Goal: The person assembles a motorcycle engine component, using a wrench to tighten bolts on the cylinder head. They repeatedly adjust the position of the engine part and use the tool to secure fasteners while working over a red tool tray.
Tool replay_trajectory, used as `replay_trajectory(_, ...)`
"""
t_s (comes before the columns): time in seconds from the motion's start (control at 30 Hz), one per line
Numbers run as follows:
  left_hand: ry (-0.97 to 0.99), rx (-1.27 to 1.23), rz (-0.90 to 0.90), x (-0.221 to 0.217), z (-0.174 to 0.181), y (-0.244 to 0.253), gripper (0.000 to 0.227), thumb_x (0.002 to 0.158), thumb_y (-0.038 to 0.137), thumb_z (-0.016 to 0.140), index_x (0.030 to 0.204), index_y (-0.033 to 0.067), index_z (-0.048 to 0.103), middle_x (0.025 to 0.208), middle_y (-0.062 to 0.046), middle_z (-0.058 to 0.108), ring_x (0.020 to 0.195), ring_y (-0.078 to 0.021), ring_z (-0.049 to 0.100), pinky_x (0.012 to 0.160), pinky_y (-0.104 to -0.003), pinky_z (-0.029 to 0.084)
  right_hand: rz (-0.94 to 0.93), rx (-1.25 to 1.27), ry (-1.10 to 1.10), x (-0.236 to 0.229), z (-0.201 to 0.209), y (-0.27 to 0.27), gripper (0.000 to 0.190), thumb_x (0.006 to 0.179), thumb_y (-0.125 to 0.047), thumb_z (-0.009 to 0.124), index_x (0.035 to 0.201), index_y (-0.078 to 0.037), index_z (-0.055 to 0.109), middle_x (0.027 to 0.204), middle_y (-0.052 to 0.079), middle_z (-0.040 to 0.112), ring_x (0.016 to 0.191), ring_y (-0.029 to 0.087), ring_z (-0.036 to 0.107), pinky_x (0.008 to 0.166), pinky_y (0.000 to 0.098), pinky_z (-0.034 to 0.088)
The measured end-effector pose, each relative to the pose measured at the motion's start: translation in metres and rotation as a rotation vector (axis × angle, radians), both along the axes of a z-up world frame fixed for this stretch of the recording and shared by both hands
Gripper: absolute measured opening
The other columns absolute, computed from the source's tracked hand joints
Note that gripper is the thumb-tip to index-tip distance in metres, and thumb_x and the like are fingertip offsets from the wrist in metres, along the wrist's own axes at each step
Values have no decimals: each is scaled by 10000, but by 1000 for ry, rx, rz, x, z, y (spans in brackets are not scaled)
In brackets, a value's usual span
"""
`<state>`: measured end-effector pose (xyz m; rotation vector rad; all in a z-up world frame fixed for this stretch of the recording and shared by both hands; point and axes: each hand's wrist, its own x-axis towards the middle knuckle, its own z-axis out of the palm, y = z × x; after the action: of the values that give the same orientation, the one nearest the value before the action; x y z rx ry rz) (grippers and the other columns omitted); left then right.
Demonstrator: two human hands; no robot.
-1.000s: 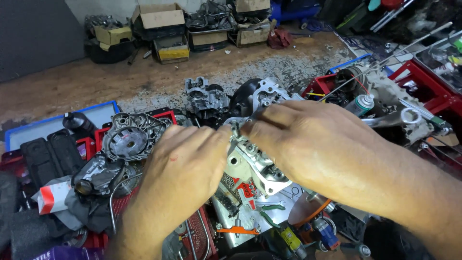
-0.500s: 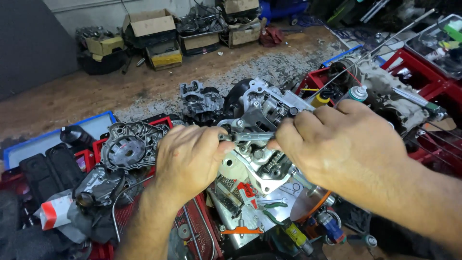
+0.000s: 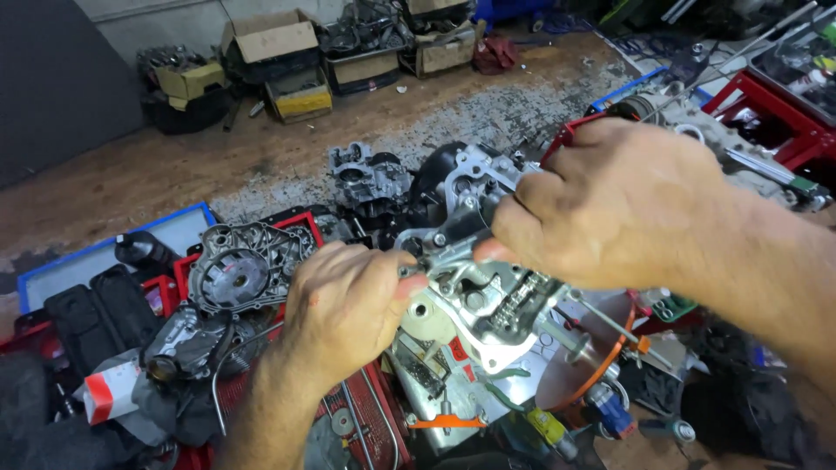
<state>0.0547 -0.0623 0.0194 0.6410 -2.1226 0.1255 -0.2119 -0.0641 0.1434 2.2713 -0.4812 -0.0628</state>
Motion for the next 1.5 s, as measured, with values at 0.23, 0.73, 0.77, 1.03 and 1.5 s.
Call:
replay_trajectory(0.23,-29,14,-43,3,2,-3,259,988,276,700,930,23,690,782,-54,752,658,-218,711,561,-384,457,-101,-100,-103,4,-13,42,601,1176,-574,622,753,-164,506,556,-27,426,453,191,461,484,327,367)
replay_trajectory(0.73,-125,74,104,3,31,31,159,983,101,615,1094,15,688,839,-76,702,739,-246,669,637,-413,501,-190,-107,-65,4,-14,47,500,1141,-594,599,833,-203,557,631,-26,518,520,183,519,529,340,441)
replay_trajectory(0.77,-123,113,135,2,32,36,179,994,120,619,1124,15,683,934,-89,744,766,-242,701,659,-408,526,-206,-77,-43,4,-11,46,537,1155,-599,589,795,-205,529,577,-39,543,465,151,529,487,309,446)
replay_trajectory(1.03,-19,135,300,-20,28,55,166,1040,118,600,1123,-3,678,840,-88,773,659,-184,744,604,-390,622,-83,-67,-77,8,4,18,519,1115,-639,607,757,-264,578,656,-53,593,576,212,625,584,344,482)
replay_trajectory(1.5,3,372,480,-34,29,69,211,1064,201,485,1136,57,622,861,-130,726,669,-376,687,562,-562,537,-385,6,-169,25,-10,66,488,1171,-613,516,872,-247,634,545,-98,570,420,118,618,368,305,563)
